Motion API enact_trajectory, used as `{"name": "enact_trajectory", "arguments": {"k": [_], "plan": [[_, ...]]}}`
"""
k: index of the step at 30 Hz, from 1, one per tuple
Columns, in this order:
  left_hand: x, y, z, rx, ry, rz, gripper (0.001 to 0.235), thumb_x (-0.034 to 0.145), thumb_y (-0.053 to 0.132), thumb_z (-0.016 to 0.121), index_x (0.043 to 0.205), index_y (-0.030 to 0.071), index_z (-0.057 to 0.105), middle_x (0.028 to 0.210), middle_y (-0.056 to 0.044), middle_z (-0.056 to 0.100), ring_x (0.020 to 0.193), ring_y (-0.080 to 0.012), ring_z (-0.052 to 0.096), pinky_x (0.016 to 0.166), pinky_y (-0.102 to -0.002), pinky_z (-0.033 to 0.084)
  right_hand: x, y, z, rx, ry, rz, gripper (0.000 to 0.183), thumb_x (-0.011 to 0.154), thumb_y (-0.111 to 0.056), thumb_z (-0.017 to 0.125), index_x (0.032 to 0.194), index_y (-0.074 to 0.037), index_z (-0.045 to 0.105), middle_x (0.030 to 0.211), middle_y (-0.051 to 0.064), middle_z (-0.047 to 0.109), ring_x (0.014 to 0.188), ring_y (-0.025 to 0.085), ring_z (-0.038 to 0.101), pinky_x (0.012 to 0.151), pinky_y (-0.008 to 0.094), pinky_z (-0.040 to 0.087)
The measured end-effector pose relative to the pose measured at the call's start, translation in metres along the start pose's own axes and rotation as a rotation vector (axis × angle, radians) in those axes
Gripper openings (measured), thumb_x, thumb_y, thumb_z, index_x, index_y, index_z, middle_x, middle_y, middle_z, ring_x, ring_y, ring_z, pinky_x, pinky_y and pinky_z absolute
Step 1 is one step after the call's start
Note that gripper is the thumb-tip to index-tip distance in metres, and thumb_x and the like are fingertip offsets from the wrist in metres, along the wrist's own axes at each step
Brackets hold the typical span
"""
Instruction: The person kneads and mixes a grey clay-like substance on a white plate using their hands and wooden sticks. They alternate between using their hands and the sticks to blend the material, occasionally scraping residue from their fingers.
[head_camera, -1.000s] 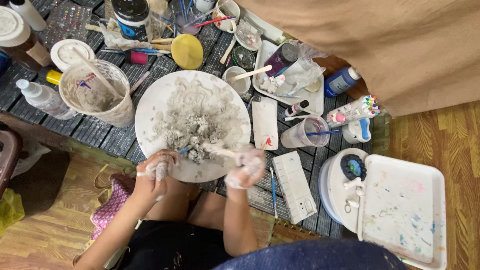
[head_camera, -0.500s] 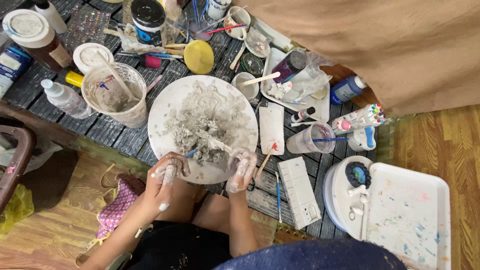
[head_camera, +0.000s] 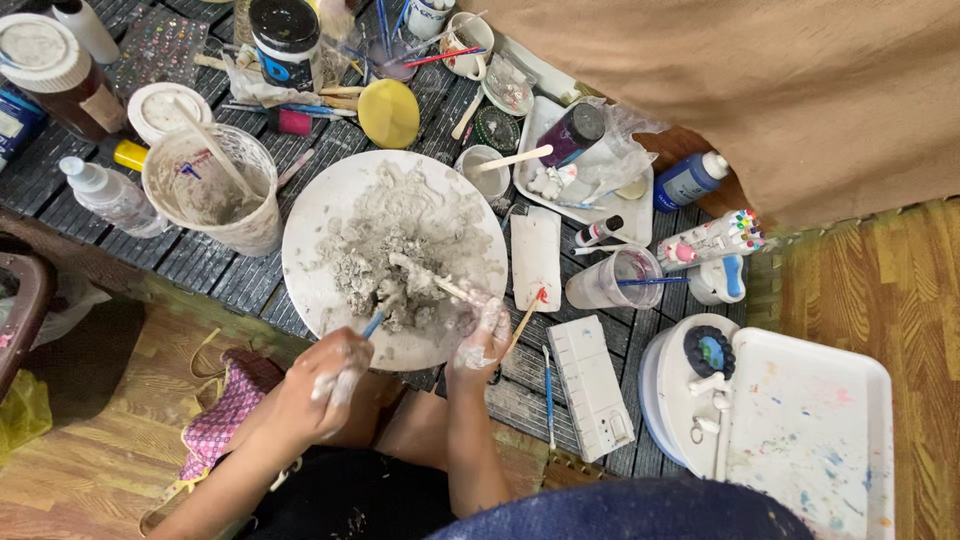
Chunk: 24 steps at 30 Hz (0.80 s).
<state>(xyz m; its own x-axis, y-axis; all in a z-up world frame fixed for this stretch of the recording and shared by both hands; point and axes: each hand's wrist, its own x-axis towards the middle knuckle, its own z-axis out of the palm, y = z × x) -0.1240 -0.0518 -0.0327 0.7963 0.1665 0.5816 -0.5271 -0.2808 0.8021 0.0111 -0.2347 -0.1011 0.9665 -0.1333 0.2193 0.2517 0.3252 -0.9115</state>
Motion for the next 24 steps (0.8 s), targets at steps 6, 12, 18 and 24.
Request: {"name": "enact_trajectory", "arguments": {"k": [6,12,18,24], "plan": [[-0.004,0.01,-0.015,0.029,-0.056,0.066,0.004,0.089,0.004,0.055,0.089,0.003,0.058,0.097,-0.016,0.064,0.087,-0.0299,0.066,0.076,-0.038,0.055,-0.008,0.004,0.007,0.106,0.074,-0.102,0.033,0.109,-0.027,0.047,0.114,0.002,0.061,0.092,0.014,0.073,0.073,0.016,0.071,0.052,0.024,0.056],[0.013,0.0,0.016,0.151,-0.139,0.28,0.03,0.088,0.033,0.065,0.086,0.004,0.056,0.097,-0.014,0.06,0.087,-0.035,0.062,0.076,-0.042,0.053,-0.024,0.005,0.018,0.037,-0.127,-0.203,0.026,0.107,-0.027,0.048,0.108,-0.001,0.052,0.108,0.013,0.067,0.084,0.019,0.07,0.066,0.031,0.058],[-0.005,-0.029,0.029,0.079,-0.151,0.212,0.026,0.088,0.026,0.064,0.077,0.007,0.05,0.086,-0.01,0.058,0.079,-0.0316,0.059,0.068,-0.04,0.05,-0.019,-0.005,0.012,0.014,-0.304,-0.18,0.021,0.112,-0.023,0.048,0.109,-0.003,0.047,0.11,0.016,0.065,0.093,0.021,0.066,0.083,0.034,0.058],[-0.013,-0.066,0.033,-0.135,0.007,0.153,0.016,0.084,0.018,0.049,0.07,0.013,0.043,0.075,-0.002,0.053,0.066,-0.0227,0.051,0.066,-0.037,0.042,-0.013,-0.008,0.007,-0.014,-0.346,-0.083,0.011,0.111,-0.017,0.045,0.112,-0.006,0.047,0.084,0.005,0.052,0.067,0.013,0.051,0.055,0.027,0.048]]}}
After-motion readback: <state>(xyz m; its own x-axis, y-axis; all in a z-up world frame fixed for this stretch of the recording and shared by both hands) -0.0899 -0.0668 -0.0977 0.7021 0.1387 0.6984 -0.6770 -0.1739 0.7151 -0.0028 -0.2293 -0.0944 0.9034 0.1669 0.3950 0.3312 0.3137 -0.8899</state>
